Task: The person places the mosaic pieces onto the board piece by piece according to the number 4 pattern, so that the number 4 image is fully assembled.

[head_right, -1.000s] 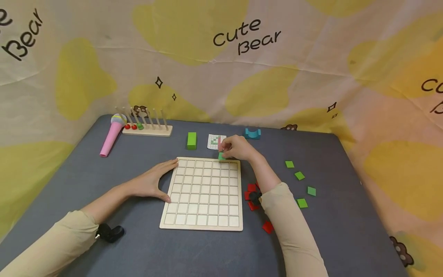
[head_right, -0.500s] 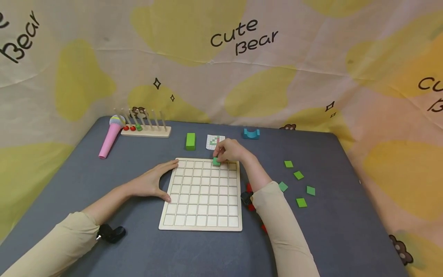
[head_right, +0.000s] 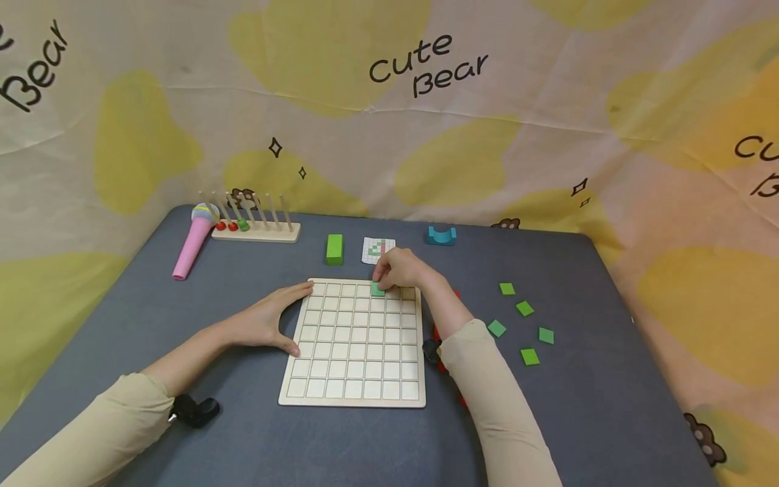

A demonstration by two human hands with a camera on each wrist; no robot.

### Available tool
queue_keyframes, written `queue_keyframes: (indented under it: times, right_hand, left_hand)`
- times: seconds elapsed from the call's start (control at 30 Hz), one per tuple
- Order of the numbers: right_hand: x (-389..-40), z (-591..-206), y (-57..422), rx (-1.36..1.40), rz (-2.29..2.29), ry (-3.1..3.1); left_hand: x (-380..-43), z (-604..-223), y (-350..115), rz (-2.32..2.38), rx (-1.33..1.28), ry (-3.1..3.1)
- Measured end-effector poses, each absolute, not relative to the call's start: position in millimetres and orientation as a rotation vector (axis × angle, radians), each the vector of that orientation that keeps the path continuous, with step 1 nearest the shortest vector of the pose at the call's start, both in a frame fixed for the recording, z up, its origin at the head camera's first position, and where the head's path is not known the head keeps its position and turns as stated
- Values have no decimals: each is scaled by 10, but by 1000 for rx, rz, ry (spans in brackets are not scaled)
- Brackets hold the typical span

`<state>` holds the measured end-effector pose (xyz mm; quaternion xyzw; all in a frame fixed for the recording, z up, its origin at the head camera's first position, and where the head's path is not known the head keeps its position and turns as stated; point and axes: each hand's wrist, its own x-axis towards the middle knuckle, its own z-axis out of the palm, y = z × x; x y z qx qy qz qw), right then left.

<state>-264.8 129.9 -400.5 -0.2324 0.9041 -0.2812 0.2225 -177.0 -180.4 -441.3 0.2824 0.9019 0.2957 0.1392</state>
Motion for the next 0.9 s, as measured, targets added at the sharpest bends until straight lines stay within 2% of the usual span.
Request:
queue_keyframes:
  times: [0.9]
  right_hand:
    - [-2634,-4052,1303,-609,-793,2509]
  left_hand:
    - [-1785,-4493,-1848,882,840,2600]
